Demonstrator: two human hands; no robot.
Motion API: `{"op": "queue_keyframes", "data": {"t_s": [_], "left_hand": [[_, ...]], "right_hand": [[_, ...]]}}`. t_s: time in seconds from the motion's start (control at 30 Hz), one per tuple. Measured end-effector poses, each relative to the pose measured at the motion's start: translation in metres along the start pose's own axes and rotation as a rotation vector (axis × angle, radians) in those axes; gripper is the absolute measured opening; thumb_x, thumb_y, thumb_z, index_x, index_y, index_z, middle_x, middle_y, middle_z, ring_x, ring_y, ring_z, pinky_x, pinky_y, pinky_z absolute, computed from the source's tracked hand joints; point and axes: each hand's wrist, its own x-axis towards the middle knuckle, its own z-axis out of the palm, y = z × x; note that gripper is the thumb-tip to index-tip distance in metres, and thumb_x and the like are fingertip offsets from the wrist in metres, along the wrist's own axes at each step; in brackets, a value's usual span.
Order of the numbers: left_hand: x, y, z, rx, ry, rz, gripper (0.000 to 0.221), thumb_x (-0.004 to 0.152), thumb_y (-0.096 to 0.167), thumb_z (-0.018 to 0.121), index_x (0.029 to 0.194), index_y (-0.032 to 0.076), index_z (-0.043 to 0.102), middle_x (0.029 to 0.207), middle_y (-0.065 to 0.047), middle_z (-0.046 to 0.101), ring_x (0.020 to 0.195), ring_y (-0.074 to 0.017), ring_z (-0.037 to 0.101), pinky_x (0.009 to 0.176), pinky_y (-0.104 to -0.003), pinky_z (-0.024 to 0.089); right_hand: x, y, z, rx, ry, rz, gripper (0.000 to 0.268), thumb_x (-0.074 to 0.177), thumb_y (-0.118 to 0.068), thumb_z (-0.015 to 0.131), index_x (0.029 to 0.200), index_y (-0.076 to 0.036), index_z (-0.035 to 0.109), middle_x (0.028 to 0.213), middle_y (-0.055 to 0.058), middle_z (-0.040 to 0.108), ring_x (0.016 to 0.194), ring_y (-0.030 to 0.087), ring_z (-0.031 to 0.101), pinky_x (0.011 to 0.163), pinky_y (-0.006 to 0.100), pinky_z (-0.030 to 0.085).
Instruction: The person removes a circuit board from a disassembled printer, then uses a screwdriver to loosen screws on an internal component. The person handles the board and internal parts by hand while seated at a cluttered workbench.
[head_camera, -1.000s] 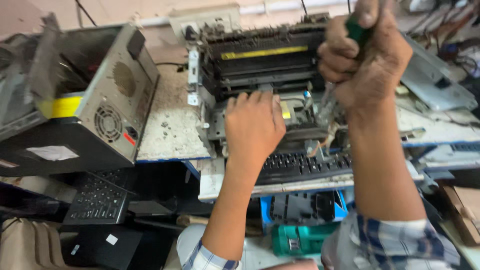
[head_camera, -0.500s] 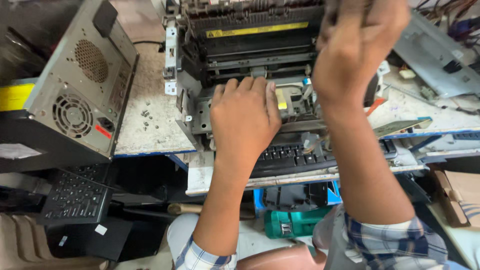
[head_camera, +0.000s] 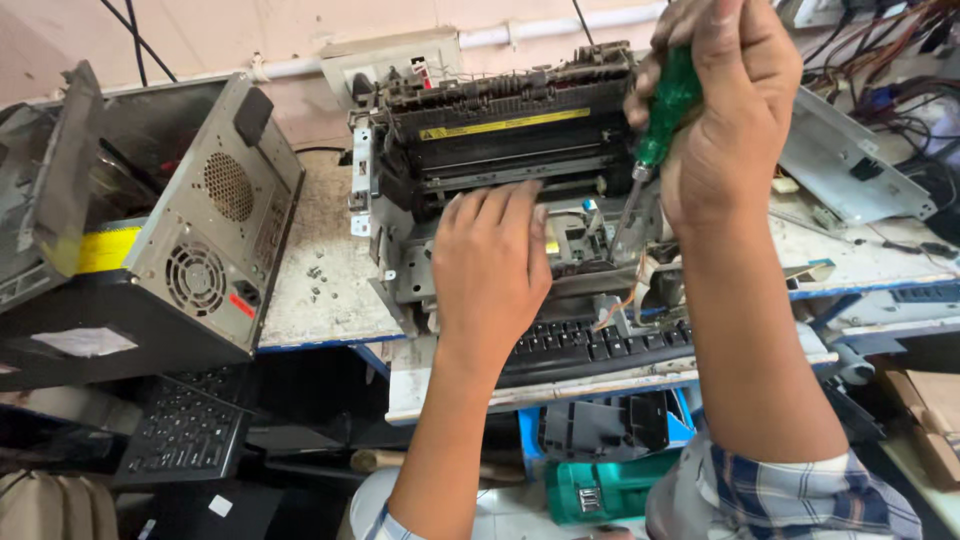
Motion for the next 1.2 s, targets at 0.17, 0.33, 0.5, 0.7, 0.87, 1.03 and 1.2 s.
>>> {"op": "queue_keyframes", "data": {"t_s": [0.17, 0.33, 0.5, 0.7, 0.87, 1.03, 1.2], "left_hand": [[0.016, 0.009, 0.020, -0.460, -0.218, -0.101, 0.019, 0.102, 0.017, 0.059, 0.113, 0.007, 0.070, 0.109, -0.015, 0.073, 0.107, -0.0357, 0.069, 0.091, -0.046, 0.054], [0.019, 0.001, 0.031, -0.500, -0.463, -0.222, 0.014, 0.099, 0.019, 0.059, 0.105, 0.010, 0.068, 0.092, -0.017, 0.073, 0.090, -0.0428, 0.067, 0.074, -0.054, 0.050], [0.011, -0.007, 0.034, -0.520, -0.431, -0.153, 0.010, 0.095, 0.015, 0.061, 0.103, 0.011, 0.063, 0.090, -0.016, 0.073, 0.089, -0.0439, 0.066, 0.071, -0.056, 0.050], [0.004, -0.012, 0.042, -0.544, -0.368, -0.091, 0.021, 0.091, 0.009, 0.061, 0.112, 0.012, 0.063, 0.090, -0.018, 0.071, 0.090, -0.0435, 0.067, 0.075, -0.056, 0.050], [0.004, -0.003, 0.047, -0.442, -0.388, -0.139, 0.021, 0.091, 0.011, 0.061, 0.111, 0.014, 0.066, 0.085, -0.016, 0.073, 0.083, -0.0418, 0.069, 0.071, -0.055, 0.051], [0.017, 0.003, 0.036, -0.503, -0.422, -0.123, 0.016, 0.095, 0.017, 0.061, 0.107, 0.012, 0.069, 0.090, -0.015, 0.074, 0.088, -0.0417, 0.069, 0.071, -0.053, 0.050], [0.021, 0.004, 0.023, -0.623, -0.444, -0.113, 0.020, 0.097, 0.024, 0.062, 0.103, 0.007, 0.069, 0.097, -0.018, 0.071, 0.095, -0.0409, 0.066, 0.076, -0.049, 0.051]], "right_hand": [[-0.006, 0.006, 0.026, -0.065, 0.138, 0.077, 0.027, 0.119, -0.028, 0.052, 0.109, -0.002, 0.054, 0.092, 0.006, 0.059, 0.066, 0.009, 0.049, 0.054, 0.023, 0.033], [-0.010, 0.016, 0.029, -0.067, 0.093, 0.084, 0.027, 0.122, -0.025, 0.052, 0.111, -0.001, 0.050, 0.088, 0.008, 0.055, 0.060, 0.010, 0.040, 0.053, 0.023, 0.027], [-0.025, 0.019, 0.022, -0.111, -0.005, 0.010, 0.038, 0.130, -0.027, 0.053, 0.108, 0.004, 0.047, 0.087, 0.011, 0.052, 0.056, 0.013, 0.035, 0.055, 0.027, 0.026], [-0.039, 0.037, 0.000, -0.154, 0.058, 0.024, 0.033, 0.124, -0.017, 0.047, 0.100, 0.005, 0.044, 0.082, 0.011, 0.048, 0.054, 0.015, 0.035, 0.054, 0.029, 0.025], [-0.009, 0.041, -0.048, 0.789, 0.123, 0.438, 0.038, 0.103, -0.039, 0.043, 0.079, -0.011, 0.032, 0.056, -0.003, 0.030, 0.045, 0.007, 0.018, 0.042, 0.026, 0.015], [-0.016, 0.001, -0.016, 0.571, 0.131, 0.388, 0.036, 0.112, -0.044, 0.038, 0.087, -0.018, 0.033, 0.064, 0.000, 0.034, 0.043, 0.006, 0.018, 0.039, 0.023, 0.015], [-0.013, -0.013, 0.028, 0.096, -0.121, 0.121, 0.037, 0.113, -0.045, 0.045, 0.100, -0.010, 0.045, 0.079, 0.005, 0.044, 0.055, 0.013, 0.036, 0.047, 0.029, 0.032]]}}
